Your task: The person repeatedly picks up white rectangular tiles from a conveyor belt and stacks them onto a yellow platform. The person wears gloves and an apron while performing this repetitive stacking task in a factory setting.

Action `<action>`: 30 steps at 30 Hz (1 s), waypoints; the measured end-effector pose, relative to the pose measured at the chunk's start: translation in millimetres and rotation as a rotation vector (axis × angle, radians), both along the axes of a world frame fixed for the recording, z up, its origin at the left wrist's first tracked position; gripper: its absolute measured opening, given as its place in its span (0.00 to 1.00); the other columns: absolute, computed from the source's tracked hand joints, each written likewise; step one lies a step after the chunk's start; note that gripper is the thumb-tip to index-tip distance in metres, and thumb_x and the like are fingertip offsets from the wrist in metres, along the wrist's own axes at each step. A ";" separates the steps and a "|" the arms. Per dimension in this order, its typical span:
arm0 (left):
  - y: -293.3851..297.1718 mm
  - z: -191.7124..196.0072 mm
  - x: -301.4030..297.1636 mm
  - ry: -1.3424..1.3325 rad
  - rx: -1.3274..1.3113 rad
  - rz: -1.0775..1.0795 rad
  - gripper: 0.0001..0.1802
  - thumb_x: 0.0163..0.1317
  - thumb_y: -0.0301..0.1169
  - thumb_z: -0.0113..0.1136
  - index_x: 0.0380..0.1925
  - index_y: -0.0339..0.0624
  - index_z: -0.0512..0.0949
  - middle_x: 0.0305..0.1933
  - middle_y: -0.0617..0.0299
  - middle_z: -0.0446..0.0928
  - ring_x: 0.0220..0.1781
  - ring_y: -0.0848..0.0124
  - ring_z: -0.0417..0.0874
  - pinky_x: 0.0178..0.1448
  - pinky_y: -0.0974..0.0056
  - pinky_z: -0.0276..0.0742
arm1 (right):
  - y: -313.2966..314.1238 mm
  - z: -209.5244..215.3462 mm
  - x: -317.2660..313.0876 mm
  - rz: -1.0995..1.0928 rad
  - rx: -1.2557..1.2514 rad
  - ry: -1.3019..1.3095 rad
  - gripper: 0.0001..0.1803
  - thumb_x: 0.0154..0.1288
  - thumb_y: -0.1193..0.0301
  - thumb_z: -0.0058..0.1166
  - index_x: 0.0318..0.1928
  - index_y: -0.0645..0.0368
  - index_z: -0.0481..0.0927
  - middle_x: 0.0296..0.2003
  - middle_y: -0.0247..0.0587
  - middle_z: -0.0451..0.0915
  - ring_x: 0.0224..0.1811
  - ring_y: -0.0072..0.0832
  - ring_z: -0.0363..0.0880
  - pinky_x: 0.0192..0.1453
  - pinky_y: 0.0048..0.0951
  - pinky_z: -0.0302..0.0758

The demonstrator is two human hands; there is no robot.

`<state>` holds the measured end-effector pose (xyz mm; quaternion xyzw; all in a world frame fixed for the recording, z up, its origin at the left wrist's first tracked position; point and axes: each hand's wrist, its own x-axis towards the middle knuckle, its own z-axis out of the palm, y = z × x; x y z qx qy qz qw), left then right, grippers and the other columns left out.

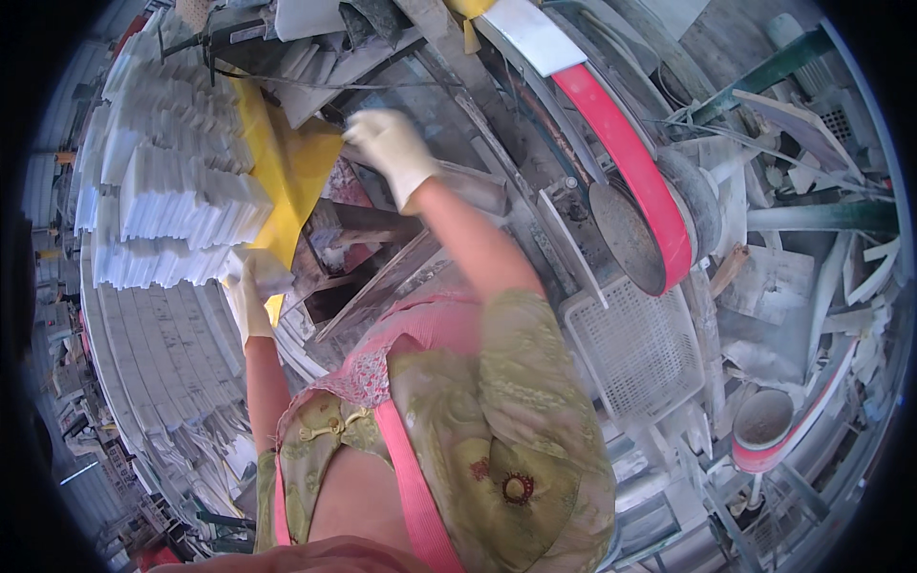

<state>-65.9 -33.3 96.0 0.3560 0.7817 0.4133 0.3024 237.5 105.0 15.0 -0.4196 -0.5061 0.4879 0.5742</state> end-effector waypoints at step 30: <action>18.3 -29.6 -25.5 -0.047 -0.031 0.185 0.48 0.62 0.42 0.69 0.78 0.42 0.57 0.66 0.48 0.73 0.57 0.54 0.84 0.37 0.53 0.89 | 239.0 -124.5 149.9 -0.354 -0.526 0.214 0.43 0.60 0.70 0.60 0.77 0.57 0.61 0.70 0.49 0.69 0.68 0.36 0.72 0.72 0.32 0.66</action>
